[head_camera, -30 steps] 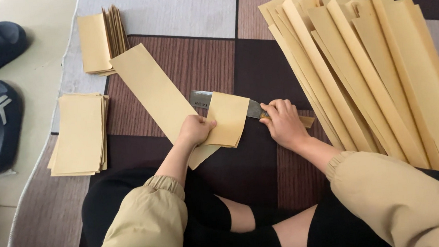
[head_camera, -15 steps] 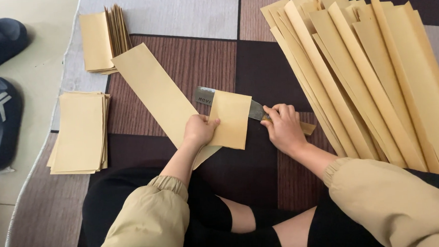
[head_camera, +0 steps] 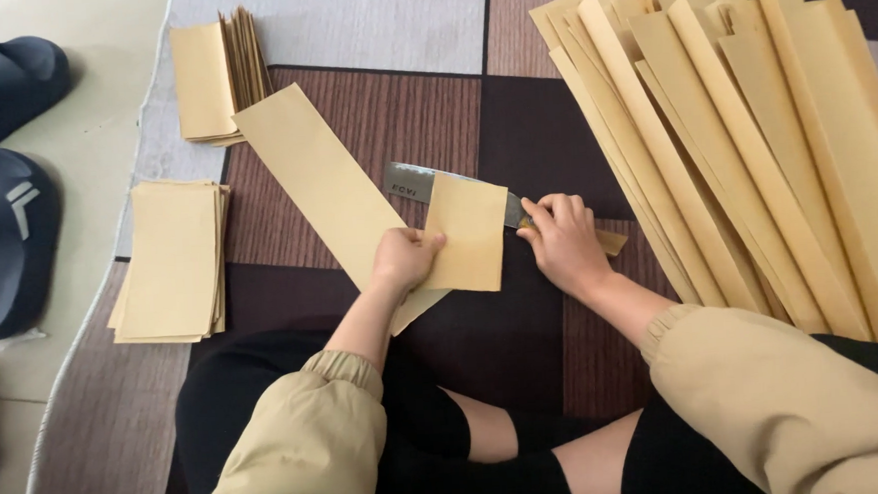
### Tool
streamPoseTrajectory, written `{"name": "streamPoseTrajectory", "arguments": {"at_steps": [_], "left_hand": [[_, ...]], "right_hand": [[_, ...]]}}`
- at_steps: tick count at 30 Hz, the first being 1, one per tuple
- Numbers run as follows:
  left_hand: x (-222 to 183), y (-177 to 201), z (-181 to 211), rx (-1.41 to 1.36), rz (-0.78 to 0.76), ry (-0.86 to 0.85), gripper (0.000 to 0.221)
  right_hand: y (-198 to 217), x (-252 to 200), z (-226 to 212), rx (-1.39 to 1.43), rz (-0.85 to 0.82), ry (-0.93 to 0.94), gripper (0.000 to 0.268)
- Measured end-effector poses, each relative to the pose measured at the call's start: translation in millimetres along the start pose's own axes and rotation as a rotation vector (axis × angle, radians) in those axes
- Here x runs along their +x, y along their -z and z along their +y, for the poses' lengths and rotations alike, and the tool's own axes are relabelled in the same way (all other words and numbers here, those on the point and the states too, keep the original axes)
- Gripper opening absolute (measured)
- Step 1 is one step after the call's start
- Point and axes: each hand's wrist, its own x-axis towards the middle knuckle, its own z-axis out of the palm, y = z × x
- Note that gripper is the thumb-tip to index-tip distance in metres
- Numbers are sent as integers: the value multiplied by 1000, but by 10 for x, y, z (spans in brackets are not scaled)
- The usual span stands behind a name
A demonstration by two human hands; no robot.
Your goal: Cutting long strips of brown paper into smaller sections using a knife to prepare paper bags.
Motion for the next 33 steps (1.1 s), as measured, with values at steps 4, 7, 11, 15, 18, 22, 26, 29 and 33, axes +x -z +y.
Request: {"name": "streamPoseTrajectory", "arguments": {"at_steps": [4, 7, 11, 15, 18, 22, 26, 29, 33], "left_hand": [[-123, 166, 117, 43, 9, 11, 44], [-16, 276, -69, 112, 81, 39, 39], [-76, 303, -59, -22, 66, -42, 35], [-449, 348, 322, -192, 44, -257, 24], [-941, 422, 618, -343, 22, -311, 27], [-943, 589, 545, -388, 61, -306, 30], [-417, 1300, -61, -31, 377, -351, 25], [-465, 2193, -633, 217, 619, -420, 26], [-112, 3376, -1660, 332, 607, 13, 49]], "right_hand": [[23, -29, 200, -32, 9, 16, 43], [84, -1, 504, -162, 39, -12, 44], [202, -25, 833, -107, 97, -111, 47], [210, -38, 612, -36, -54, -374, 72], [673, 101, 91, 88, -101, -367, 75], [1237, 19, -434, 222, -186, -359, 56], [1431, -350, -736, 240, -299, -269, 38], [1399, -476, -744, 137, -511, -283, 40], [1473, -320, -791, 97, -580, -278, 41]]}}
